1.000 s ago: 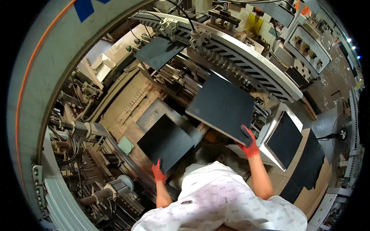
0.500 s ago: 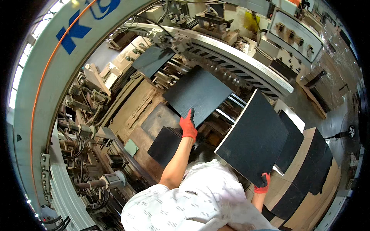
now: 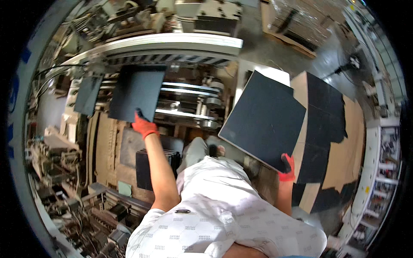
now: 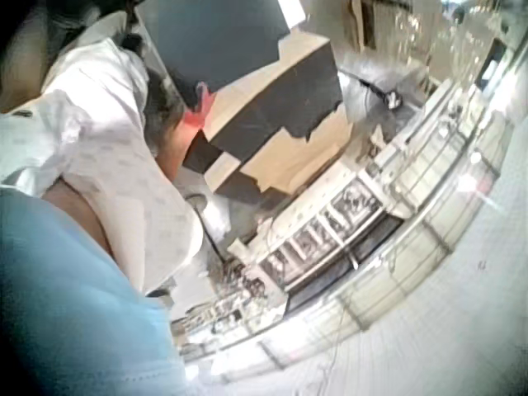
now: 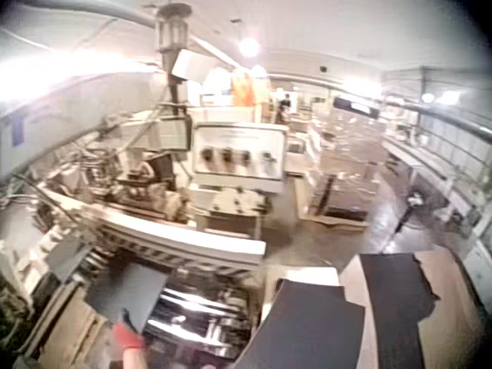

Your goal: The person places wood panels onto a conveyor belt at a machinery station and luego stacks panels from one pile to another by hand.

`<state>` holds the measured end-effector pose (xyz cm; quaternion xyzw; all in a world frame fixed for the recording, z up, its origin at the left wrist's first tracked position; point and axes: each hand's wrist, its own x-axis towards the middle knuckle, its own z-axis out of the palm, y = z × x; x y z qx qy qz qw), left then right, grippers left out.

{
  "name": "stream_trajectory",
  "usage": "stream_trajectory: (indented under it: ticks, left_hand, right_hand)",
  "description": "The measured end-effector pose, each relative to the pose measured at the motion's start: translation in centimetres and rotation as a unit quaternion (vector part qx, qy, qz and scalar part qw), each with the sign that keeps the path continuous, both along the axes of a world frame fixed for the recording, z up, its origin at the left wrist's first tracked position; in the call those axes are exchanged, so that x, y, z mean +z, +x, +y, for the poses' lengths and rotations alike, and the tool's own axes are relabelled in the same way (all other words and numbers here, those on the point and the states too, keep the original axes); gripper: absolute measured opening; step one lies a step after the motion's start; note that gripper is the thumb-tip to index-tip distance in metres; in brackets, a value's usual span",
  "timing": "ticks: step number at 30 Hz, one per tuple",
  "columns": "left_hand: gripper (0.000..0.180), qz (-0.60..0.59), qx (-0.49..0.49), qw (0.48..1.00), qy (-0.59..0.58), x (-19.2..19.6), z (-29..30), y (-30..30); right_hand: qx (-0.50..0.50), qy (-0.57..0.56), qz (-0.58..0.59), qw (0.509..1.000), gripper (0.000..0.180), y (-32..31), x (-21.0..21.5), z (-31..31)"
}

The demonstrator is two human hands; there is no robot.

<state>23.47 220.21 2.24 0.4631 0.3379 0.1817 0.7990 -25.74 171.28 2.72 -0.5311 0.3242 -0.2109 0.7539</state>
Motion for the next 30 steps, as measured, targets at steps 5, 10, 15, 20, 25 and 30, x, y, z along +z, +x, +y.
stream_trajectory:
  ticks: [5, 10, 15, 20, 25, 30]
  left_hand:
    - [0.034, -0.030, 0.050, 0.998, 0.031, 0.8, -0.5, -0.2]
    - [0.036, -0.073, 0.056, 0.996, -0.001, 2.4, -1.6, -0.9]
    - [0.038, -0.067, 0.066, 0.995, -0.020, 2.7, -1.7, -1.0]
    - [0.039, -0.062, 0.072, 0.995, 0.021, 3.1, -2.1, -1.2]
    - [0.047, -0.119, -0.099, 0.986, 0.056, 1.0, 0.9, -4.3]
    - [0.046, 0.073, -0.290, 0.942, 0.149, -7.9, 9.2, -15.6]
  right_hand:
    - [0.009, -0.102, 0.001, 0.995, 0.046, 3.5, 6.0, -2.1]
    - [0.077, -0.065, 0.074, 0.992, 0.039, 8.2, 9.8, -5.0]
    - [0.169, -0.337, 0.322, 0.869, 0.038, 12.4, 11.9, -6.7]
    - [0.183, -0.362, 0.377, 0.832, 0.060, 14.2, 10.4, -6.7]
    - [0.113, -0.601, 0.464, 0.641, 0.071, 14.5, 10.6, -6.0]
    - [0.194, -0.501, 0.264, 0.801, 0.039, 20.1, 12.2, 3.5]
